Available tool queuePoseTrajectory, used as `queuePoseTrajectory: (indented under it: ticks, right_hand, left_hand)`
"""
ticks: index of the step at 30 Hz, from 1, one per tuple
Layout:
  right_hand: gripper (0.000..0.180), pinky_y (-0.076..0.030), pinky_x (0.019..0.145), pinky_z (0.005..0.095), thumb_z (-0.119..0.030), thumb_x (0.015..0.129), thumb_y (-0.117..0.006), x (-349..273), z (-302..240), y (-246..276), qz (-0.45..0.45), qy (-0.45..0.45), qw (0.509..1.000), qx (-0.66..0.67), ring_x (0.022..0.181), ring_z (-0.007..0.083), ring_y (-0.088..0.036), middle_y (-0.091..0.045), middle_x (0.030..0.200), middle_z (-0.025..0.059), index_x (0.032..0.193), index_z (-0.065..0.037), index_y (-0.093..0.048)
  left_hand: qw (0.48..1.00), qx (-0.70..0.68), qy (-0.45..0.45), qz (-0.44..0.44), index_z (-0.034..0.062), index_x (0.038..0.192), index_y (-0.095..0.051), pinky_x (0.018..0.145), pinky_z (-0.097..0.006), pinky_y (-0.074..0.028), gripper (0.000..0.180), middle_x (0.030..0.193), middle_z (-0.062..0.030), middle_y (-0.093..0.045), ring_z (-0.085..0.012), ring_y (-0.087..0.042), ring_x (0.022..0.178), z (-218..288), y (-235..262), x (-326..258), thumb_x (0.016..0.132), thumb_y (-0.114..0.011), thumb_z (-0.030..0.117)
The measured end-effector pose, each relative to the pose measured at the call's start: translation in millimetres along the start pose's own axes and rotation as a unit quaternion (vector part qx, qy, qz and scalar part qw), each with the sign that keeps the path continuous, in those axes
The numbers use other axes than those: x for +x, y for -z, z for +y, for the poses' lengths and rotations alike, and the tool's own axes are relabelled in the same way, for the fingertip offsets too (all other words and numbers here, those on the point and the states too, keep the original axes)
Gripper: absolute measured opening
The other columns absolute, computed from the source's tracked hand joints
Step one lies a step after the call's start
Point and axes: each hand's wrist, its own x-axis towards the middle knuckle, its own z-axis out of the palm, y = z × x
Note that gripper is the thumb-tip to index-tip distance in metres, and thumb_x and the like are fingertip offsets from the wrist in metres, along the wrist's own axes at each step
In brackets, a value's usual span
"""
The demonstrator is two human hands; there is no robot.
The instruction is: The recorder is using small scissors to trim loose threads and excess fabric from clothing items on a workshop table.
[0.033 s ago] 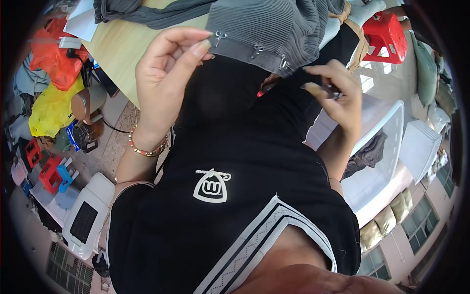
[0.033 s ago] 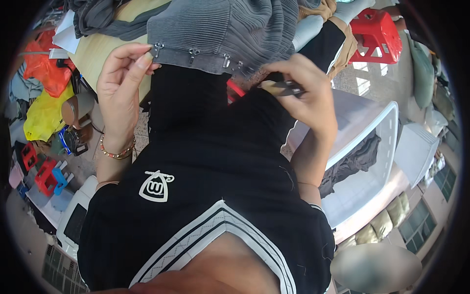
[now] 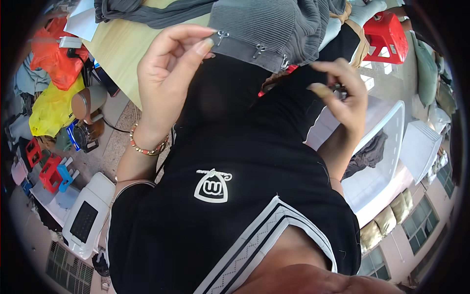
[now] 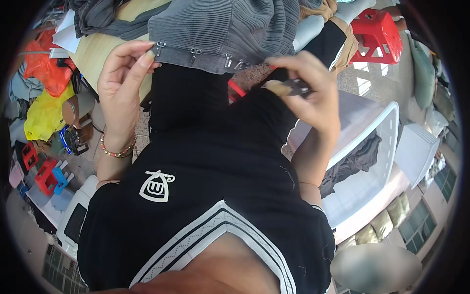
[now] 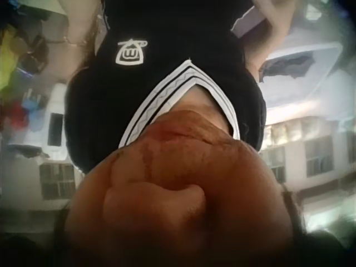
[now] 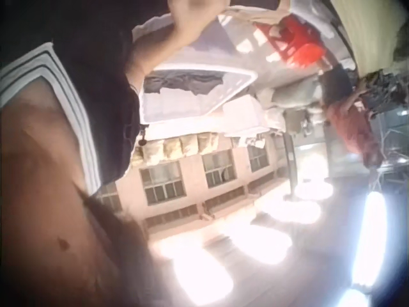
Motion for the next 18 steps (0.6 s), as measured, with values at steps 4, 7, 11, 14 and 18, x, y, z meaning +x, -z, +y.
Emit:
queuePoseTrajectory:
  ticks: [4,7,11,14,18]
  right_hand:
    - [0.061,-0.034,0.065,0.0223,-0.014,0.066,-0.081,12.2,-17.7,-0.6,0.107,-0.005,0.992,0.066,0.072,0.0095,-0.046,-0.048,0.079,-0.0011,0.124,-0.002,-0.066]
    - [0.061,-0.037,0.071,0.0214,-0.014,0.072,-0.078,14.6,-14.9,-9.7,0.072,-0.01,0.989,0.128,0.079,0.0094,-0.048,-0.05,0.088,-0.0001,0.13,-0.003,-0.06]
    - [0.047,-0.043,0.076,0.0242,-0.014,0.083,-0.076,18.9,-14.1,-26.9,0.062,-0.015,0.995,0.07,0.083,0.0138,-0.052,-0.053,0.094,0.004,0.127,-0.008,-0.06]
    - [0.048,-0.046,0.076,0.0268,-0.017,0.083,-0.078,21.0,-14.1,-32.8,0.083,0.009,0.996,0.036,0.087,0.0164,-0.055,-0.056,0.097,0.0057,0.126,-0.008,-0.06]
    - [0.041,-0.044,0.089,0.0274,-0.015,0.089,-0.068,20.5,-24.5,-31.1,0.084,-0.007,0.996,0.018,0.097,0.0153,-0.056,-0.059,0.103,0.0057,0.127,-0.003,-0.058]
  left_hand:
    - [0.969,0.197,-0.142,-0.035,0.0022,0.114,-0.069,0.074,-0.022,-0.047,0.025,0.099,-0.0046,-0.062,-0.009,-0.057,0.083,3.3,1.4,12.1,0.09,-0.066,-0.003]
    - [0.894,0.349,-0.279,-0.035,0.0059,0.112,-0.073,0.07,-0.022,-0.045,0.028,0.098,-0.0045,-0.06,-0.0105,-0.056,0.081,8.8,0.9,20.4,0.086,-0.068,-0.004]
    - [0.821,0.424,-0.372,-0.084,0.0056,0.113,-0.074,0.073,-0.025,-0.045,0.034,0.11,-0.0073,-0.061,-0.0155,-0.058,0.088,17.9,0.5,27.5,0.079,-0.077,0.001]
    - [0.792,0.473,-0.361,-0.135,0.0045,0.113,-0.074,0.077,-0.028,-0.048,0.04,0.112,-0.0102,-0.065,-0.0192,-0.061,0.093,25.9,-7.4,34.7,0.074,-0.083,0.005]
    - [0.781,0.448,-0.403,-0.166,0.0049,0.111,-0.076,0.076,-0.028,-0.049,0.038,0.106,-0.0087,-0.068,-0.0193,-0.063,0.095,15.6,1.6,46.6,0.074,-0.081,0.001]
